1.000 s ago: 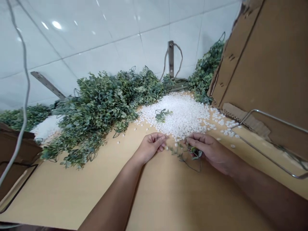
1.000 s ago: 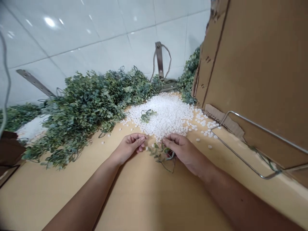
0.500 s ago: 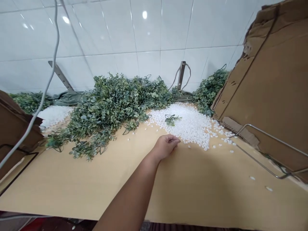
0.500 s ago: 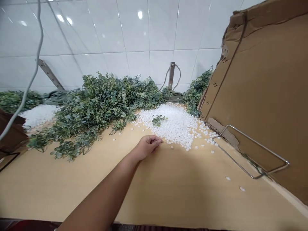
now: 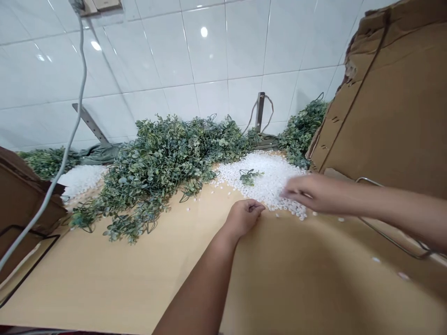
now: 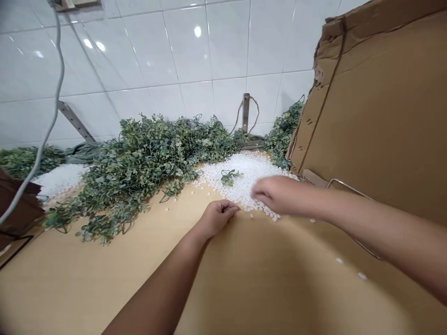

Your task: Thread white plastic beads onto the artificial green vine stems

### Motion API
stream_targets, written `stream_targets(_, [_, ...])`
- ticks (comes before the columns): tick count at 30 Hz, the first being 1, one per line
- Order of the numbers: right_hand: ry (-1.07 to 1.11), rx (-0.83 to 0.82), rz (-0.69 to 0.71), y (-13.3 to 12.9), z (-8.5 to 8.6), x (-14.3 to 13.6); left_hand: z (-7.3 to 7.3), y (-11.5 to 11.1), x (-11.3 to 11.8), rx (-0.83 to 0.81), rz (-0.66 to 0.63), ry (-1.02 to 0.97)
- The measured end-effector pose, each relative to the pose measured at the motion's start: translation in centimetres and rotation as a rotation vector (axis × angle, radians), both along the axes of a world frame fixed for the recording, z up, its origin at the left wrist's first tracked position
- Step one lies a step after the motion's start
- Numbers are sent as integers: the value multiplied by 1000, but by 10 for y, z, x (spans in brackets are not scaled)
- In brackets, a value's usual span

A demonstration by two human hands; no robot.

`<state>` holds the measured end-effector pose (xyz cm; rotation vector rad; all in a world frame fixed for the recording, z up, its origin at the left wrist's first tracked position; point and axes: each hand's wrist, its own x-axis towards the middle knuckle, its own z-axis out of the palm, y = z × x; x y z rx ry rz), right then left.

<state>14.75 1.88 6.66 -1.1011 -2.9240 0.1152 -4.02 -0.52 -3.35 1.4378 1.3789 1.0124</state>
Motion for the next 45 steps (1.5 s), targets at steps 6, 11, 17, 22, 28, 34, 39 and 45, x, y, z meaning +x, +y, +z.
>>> stream_targets(6, [-22,47,-60,96,-3,-117,-2,4,1,24,-1,-10])
stream_targets(11, [-103,-24,-54,119,-29,-128,-3,7,1,41,1,-44])
stream_targets(17, [18,88,-85,129,-20,-119,-5,10,0,25,0,-73])
stream_targets(22, [257,153,-216,111,20,-82,-2,11,0,-14,52,-123])
stream_targets(28, [586,-49,-431,51,0,-22,7,11,-1,-43,115,-513])
stream_targets(34, [683,-334,-421,8,-55,-10,12,9,-3,-79,75,-519])
stream_targets(39, [570,-463,-315,4,-50,-12,8,12,-2,-91,96,-420])
stream_targets(45, [767,-484,-377,9,-63,-4,8,11,-1,-47,179,-373])
